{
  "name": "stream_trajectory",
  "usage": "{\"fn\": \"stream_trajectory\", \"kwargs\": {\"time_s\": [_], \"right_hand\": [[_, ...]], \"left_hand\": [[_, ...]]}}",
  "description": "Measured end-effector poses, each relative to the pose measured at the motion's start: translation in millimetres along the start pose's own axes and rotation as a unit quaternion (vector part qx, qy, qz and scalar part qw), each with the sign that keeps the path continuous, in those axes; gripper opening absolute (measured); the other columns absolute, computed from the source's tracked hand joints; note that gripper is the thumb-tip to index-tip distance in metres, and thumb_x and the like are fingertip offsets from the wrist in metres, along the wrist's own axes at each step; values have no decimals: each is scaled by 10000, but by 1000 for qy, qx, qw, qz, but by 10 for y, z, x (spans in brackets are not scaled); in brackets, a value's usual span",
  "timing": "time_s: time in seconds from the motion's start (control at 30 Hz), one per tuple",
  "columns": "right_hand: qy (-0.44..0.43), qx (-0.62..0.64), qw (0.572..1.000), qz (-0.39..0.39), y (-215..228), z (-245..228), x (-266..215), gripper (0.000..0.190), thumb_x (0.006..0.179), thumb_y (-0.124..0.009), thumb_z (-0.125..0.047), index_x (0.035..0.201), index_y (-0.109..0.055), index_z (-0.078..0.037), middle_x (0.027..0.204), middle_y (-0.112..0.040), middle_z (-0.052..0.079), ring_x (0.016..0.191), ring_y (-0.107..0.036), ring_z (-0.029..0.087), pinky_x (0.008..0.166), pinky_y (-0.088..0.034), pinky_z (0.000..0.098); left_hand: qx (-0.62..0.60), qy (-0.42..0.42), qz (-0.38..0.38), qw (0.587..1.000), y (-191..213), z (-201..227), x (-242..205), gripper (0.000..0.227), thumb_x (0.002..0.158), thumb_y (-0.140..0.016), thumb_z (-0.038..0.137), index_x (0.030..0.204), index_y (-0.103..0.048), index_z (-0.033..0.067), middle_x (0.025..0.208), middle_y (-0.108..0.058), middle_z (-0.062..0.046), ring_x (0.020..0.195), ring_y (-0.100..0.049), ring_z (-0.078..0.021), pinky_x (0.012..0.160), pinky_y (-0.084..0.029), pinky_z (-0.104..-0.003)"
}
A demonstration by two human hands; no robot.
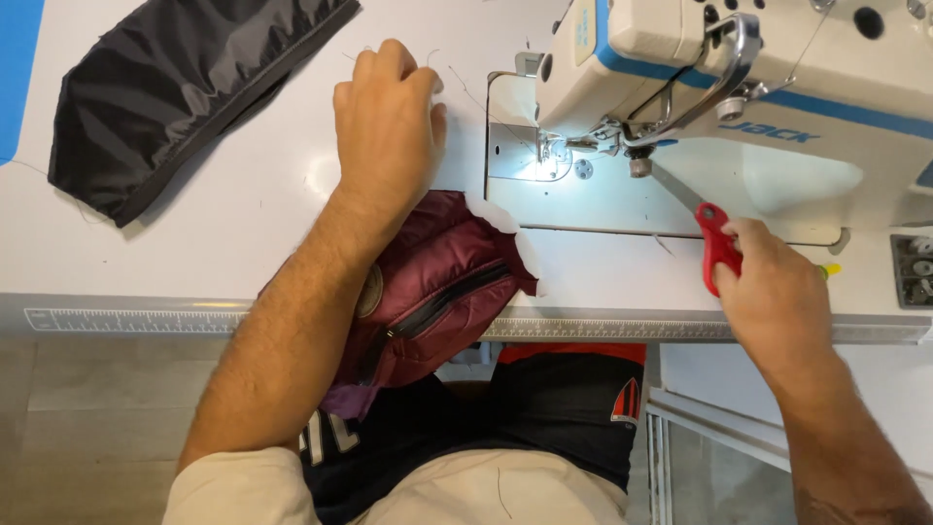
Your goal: Preparing and aligning fabric pieces for sewing on an industrial sewing machine, including trimming with scissors.
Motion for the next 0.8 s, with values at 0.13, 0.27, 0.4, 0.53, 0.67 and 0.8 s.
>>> {"fn": "stream_trajectory", "kwargs": {"time_s": [0.13, 0.27, 0.4, 0.53, 0.67, 0.8], "right_hand": [[-29, 15, 999, 26, -107, 339, -66, 357, 914, -645, -51, 1263, -716, -26, 1176, -732, 156, 1039, -673, 382, 822, -556, 478], [109, -10, 962, 251, 535, -275, -176, 183, 932, -774, 52, 1100, -836, 12, 1182, -808, 151, 1087, -747, 298, 1011, -610, 384], [301, 238, 862, 331, 1255, -1477, -627, 273, 952, -767, -30, 1151, -681, 136, 1290, -612, 320, 1224, -595, 438, 932, -632, 434], [524, 104, 796, 283, 1161, -2251, -792, 234, 1000, -755, -162, 1231, -721, -180, 1463, -619, 53, 1386, -522, 205, 1236, -234, 515], [480, 4, 828, 288, 935, -2134, -377, 131, 1029, -647, -80, 1088, -740, -150, 1242, -737, 57, 1299, -613, 238, 1226, -302, 590], [439, 79, 828, 339, 1141, -1853, -251, 175, 975, -704, 60, 840, -714, -52, 925, -725, 85, 950, -708, 260, 1041, -512, 487]], "left_hand": [[79, -45, 18, 996, -186, 138, -115, 167, 704, -743, 16, 792, -615, 77, 912, -521, -65, 830, -463, -288, 622, -365, -412], [93, -101, 56, 989, -307, 353, -179, 239, 586, -591, -35, 724, -444, 93, 836, -442, -73, 777, -399, -291, 631, -303, -399], [98, -131, 37, 986, -453, 600, -108, 206, 666, -615, 0, 798, -505, 112, 850, -485, -72, 798, -441, -290, 649, -332, -404], [90, -168, -4, 982, -769, 730, 6, 192, 692, -607, 53, 841, -508, 124, 757, -548, -43, 706, -482, -268, 663, -355, -400], [65, -191, -26, 979, -896, 699, -22, 147, 712, -614, 149, 787, -489, 132, 595, -568, -21, 505, -517, -287, 551, -344, -411], [33, -178, -101, 978, -346, 916, -2, 210, 911, -689, 185, 838, -514, 96, 673, -592, -56, 607, -540, -294, 593, -415, -447]]}}
Point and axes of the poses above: each hand's wrist, its own x-axis towards the middle knuckle, its own y-axis out of the back of the hand, z = x × y, the point moved 10 cm from there along x, towards the middle knuckle
